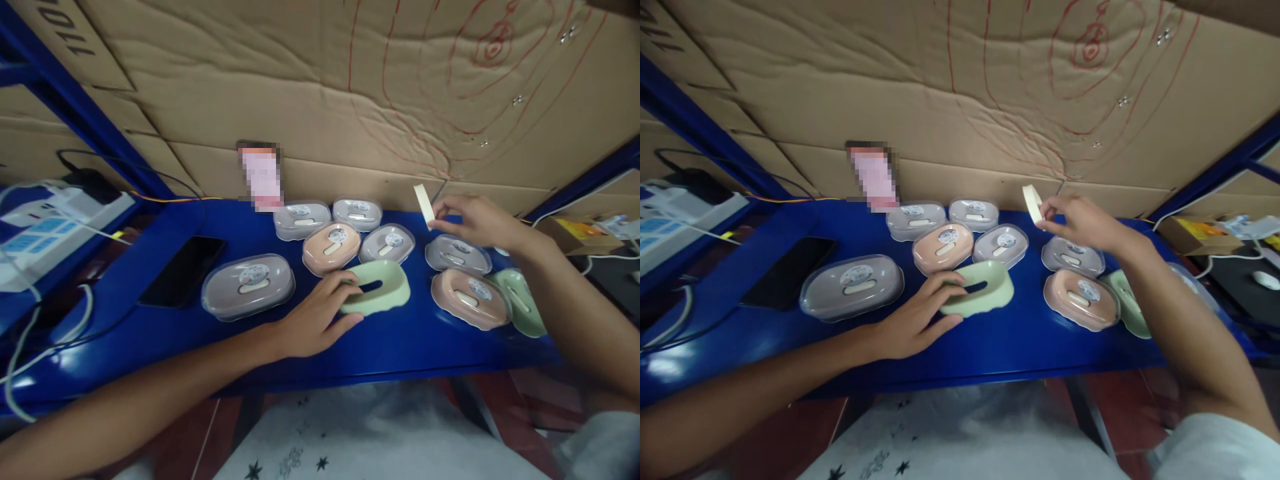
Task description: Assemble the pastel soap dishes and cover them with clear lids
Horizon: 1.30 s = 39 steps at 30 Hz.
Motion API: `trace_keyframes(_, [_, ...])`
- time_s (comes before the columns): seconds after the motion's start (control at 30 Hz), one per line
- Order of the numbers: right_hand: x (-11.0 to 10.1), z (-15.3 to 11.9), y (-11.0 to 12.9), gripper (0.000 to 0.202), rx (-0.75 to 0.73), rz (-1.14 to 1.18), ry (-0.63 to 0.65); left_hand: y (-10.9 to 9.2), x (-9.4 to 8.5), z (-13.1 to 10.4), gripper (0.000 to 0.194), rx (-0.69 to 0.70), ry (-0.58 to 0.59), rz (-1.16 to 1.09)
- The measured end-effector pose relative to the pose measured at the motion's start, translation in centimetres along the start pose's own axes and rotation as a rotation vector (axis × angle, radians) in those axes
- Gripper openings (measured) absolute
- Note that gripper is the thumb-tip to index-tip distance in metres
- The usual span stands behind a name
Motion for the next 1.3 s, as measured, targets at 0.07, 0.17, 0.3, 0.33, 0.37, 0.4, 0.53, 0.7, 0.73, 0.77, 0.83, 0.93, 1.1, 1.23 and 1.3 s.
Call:
trace_keyframes(0.07, [-1.3,-3.7,5.9,0.016,-0.143,-0.098,-0.086,0.1,-1.7,-0.2,0.031,-0.020,-0.138,-0.053])
trace_keyframes(0.17, [-0.1,-8.3,13.3,0.009,-0.233,-0.066,-0.042,-0.3,-3.9,-0.8,0.031,-0.015,-0.297,-0.046])
trace_keyframes(0.3, [5.8,-9.4,19.7,0.013,-0.401,-0.026,0.119,-0.8,-5.0,-1.2,0.030,0.008,-0.364,0.011])
trace_keyframes(0.33, [7.1,-8.8,20.5,0.015,-0.458,-0.030,0.119,-0.9,-5.0,-1.1,0.030,0.013,-0.355,0.029])
trace_keyframes(0.37, [8.0,-8.1,20.9,0.017,-0.506,-0.044,0.085,-1.1,-4.9,-1.0,0.031,0.026,-0.337,0.055])
trace_keyframes(0.4, [8.6,-7.5,20.9,0.017,-0.546,-0.072,0.022,-1.4,-4.7,-1.0,0.032,0.052,-0.318,0.091])
trace_keyframes(0.53, [7.3,-7.4,18.6,0.019,-0.680,-0.094,-0.303,-3.5,-3.8,-1.0,0.039,0.200,-0.283,0.323])
trace_keyframes(0.7, [5.0,-9.5,14.2,0.013,-0.611,-0.013,-0.560,-3.9,-2.3,-0.7,0.037,0.155,-0.217,0.492])
trace_keyframes(0.73, [5.2,-9.3,13.9,0.015,-0.581,-0.030,-0.564,-3.6,-1.8,-0.5,0.037,0.142,-0.175,0.498])
trace_keyframes(0.77, [5.7,-8.9,14.0,0.021,-0.556,-0.047,-0.539,-3.2,-1.4,-0.2,0.036,0.135,-0.128,0.494])
trace_keyframes(0.83, [7.2,-7.6,14.6,0.042,-0.512,-0.083,-0.415,-2.3,-0.5,0.2,0.035,0.145,-0.032,0.466])
trace_keyframes(0.93, [10.0,-5.7,15.4,0.051,-0.467,-0.114,-0.185,-1.1,0.6,0.4,0.034,0.156,0.074,0.449])
trace_keyframes(1.1, [12.6,-4.8,15.4,0.042,-0.415,-0.106,-0.109,-0.4,1.3,0.0,0.039,0.134,0.124,0.510])
trace_keyframes(1.23, [12.1,-4.6,15.2,0.048,-0.489,-0.022,-0.087,-0.7,1.1,-0.2,0.036,0.167,0.097,0.534])
trace_keyframes(1.3, [9.8,-5.0,14.2,0.045,-0.490,0.023,-0.123,-0.8,0.9,-0.1,0.033,0.155,0.096,0.531])
Point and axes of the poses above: each hand's wrist, its own z-axis towards the middle knuckle, its own x-axis out of the palm, y = z × x, the point moved 9 cm from there along z, towards the middle knuckle, and after that the axes turned 7 degrees about y, right-handed, at the moved point
